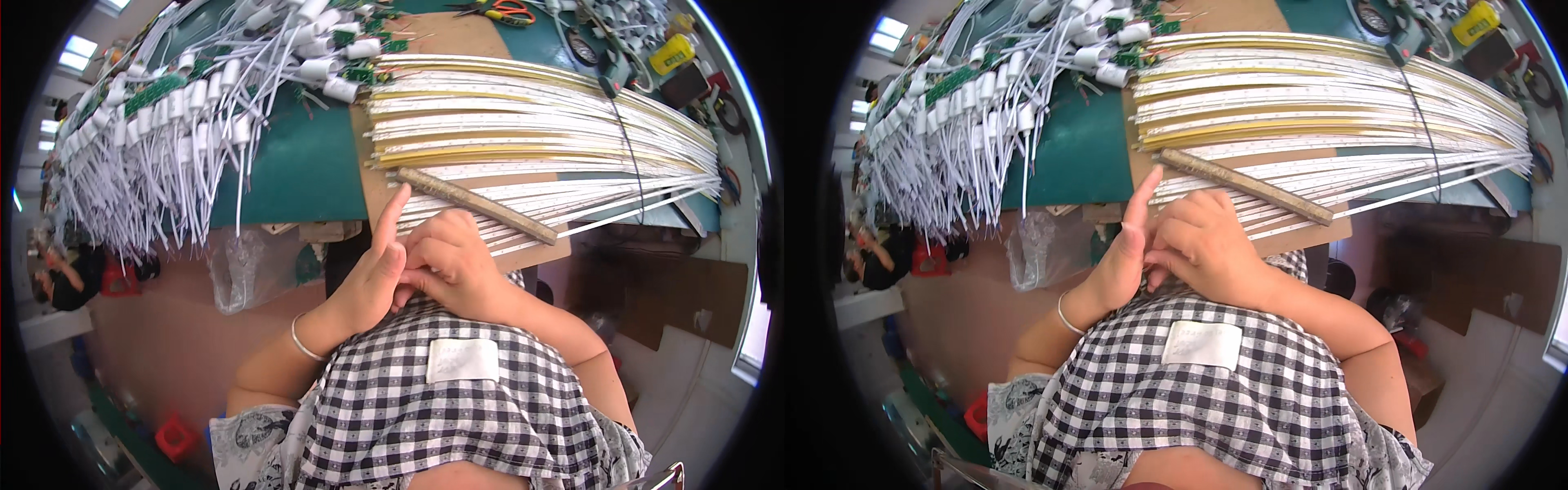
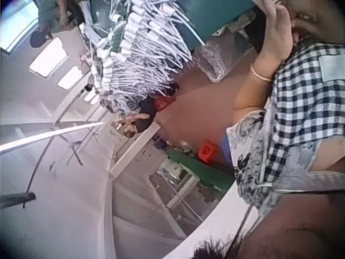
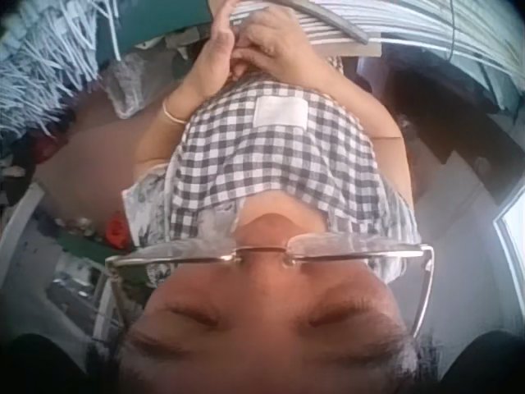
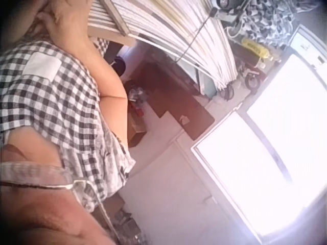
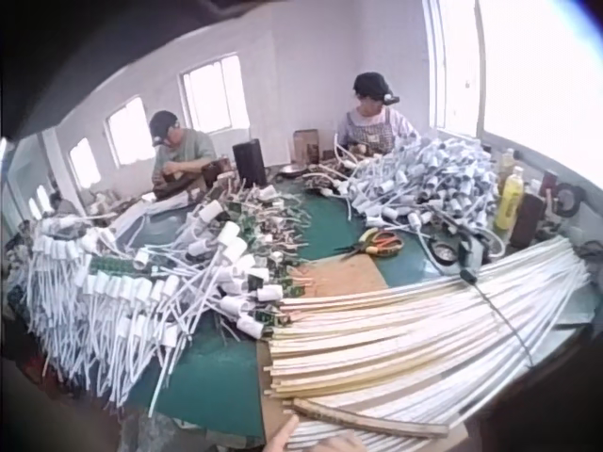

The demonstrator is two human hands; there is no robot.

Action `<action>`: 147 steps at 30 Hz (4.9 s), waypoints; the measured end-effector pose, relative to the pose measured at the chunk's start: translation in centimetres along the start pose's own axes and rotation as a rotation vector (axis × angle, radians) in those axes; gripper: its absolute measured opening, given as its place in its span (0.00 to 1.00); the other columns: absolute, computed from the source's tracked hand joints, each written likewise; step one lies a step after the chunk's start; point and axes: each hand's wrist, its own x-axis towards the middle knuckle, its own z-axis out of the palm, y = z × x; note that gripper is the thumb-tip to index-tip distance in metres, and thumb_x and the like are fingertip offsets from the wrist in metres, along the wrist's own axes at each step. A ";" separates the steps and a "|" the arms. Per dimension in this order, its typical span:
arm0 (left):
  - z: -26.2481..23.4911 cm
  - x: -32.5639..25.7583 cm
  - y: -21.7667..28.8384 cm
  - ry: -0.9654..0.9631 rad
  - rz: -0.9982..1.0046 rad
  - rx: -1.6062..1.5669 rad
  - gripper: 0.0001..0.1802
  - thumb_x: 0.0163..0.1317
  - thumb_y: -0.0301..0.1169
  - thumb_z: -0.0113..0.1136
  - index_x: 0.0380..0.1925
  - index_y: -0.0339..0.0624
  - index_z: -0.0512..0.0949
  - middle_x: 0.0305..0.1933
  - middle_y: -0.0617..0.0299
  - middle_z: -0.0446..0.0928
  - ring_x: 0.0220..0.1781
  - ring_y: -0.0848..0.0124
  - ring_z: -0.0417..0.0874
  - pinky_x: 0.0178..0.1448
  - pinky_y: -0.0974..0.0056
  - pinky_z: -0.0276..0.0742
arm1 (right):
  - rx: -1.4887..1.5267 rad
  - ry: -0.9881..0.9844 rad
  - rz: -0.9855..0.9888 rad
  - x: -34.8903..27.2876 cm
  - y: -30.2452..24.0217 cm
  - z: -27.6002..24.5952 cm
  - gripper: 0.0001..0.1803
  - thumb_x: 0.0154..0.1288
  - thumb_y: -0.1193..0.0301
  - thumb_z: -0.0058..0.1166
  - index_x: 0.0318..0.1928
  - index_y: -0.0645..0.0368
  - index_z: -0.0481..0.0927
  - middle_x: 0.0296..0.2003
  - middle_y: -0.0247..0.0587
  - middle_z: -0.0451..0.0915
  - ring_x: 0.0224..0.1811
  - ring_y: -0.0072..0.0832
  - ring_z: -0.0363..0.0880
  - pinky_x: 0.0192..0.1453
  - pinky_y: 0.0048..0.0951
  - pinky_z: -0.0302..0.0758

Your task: Assembling and soldering electrical components for lighting fixtures on a production line.

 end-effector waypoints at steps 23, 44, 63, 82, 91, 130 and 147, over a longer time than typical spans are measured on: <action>-0.9 -1.7 1.3 0.331 0.064 0.483 0.04 0.58 0.24 0.60 0.32 0.38 0.75 0.30 0.59 0.75 0.28 0.68 0.78 0.33 0.66 0.74 | -0.226 1.060 1.176 5.8 26.9 -36.1 0.34 0.45 0.59 0.72 0.49 0.72 0.79 0.48 0.47 0.79 0.43 0.30 0.80 0.47 0.29 0.75; 0.0 -2.1 -1.0 0.298 0.179 0.557 0.05 0.54 0.23 0.64 0.32 0.40 0.80 0.28 0.60 0.74 0.26 0.64 0.76 0.28 0.64 0.71 | 0.254 1.010 0.681 -11.0 -3.1 -11.8 0.17 0.64 0.76 0.52 0.52 0.60 0.68 0.31 0.41 0.74 0.29 0.30 0.74 0.35 0.32 0.74; -0.2 -1.6 -3.4 0.308 0.669 1.084 0.13 0.40 0.21 0.67 0.31 0.42 0.83 0.29 0.65 0.74 0.32 0.66 0.76 0.29 0.64 0.73 | 0.380 0.079 0.790 -14.3 -6.4 -8.2 0.19 0.55 0.74 0.55 0.49 0.67 0.78 0.32 0.41 0.83 0.30 0.30 0.82 0.44 0.33 0.79; -0.3 -1.7 -3.4 0.285 0.639 1.036 0.16 0.40 0.21 0.65 0.34 0.40 0.84 0.32 0.62 0.75 0.33 0.64 0.76 0.31 0.65 0.76 | 0.106 -0.109 0.739 -16.5 -4.9 -7.6 0.14 0.55 0.67 0.60 0.41 0.59 0.83 0.43 0.43 0.81 0.45 0.42 0.78 0.50 0.39 0.73; -0.3 -1.8 -3.4 0.269 0.639 1.038 0.17 0.40 0.20 0.64 0.35 0.39 0.83 0.32 0.62 0.75 0.34 0.64 0.76 0.32 0.65 0.77 | -0.148 -0.090 0.482 -14.8 -5.3 -7.6 0.14 0.56 0.67 0.59 0.43 0.57 0.84 0.43 0.40 0.82 0.49 0.43 0.76 0.52 0.40 0.73; -0.4 -1.8 -3.0 0.247 0.637 1.074 0.16 0.43 0.21 0.63 0.36 0.39 0.83 0.33 0.62 0.74 0.35 0.64 0.76 0.33 0.65 0.78 | 0.020 -0.132 0.689 -15.8 -5.2 -8.0 0.14 0.51 0.69 0.61 0.41 0.57 0.84 0.41 0.41 0.83 0.46 0.42 0.80 0.55 0.40 0.74; -0.5 -1.6 -3.0 0.236 0.623 1.020 0.15 0.43 0.19 0.66 0.35 0.36 0.81 0.32 0.58 0.75 0.34 0.61 0.77 0.34 0.62 0.77 | 1.038 0.497 0.672 -5.7 -1.7 -3.3 0.32 0.63 0.62 0.59 0.62 0.66 0.66 0.48 0.51 0.77 0.37 0.37 0.83 0.43 0.36 0.82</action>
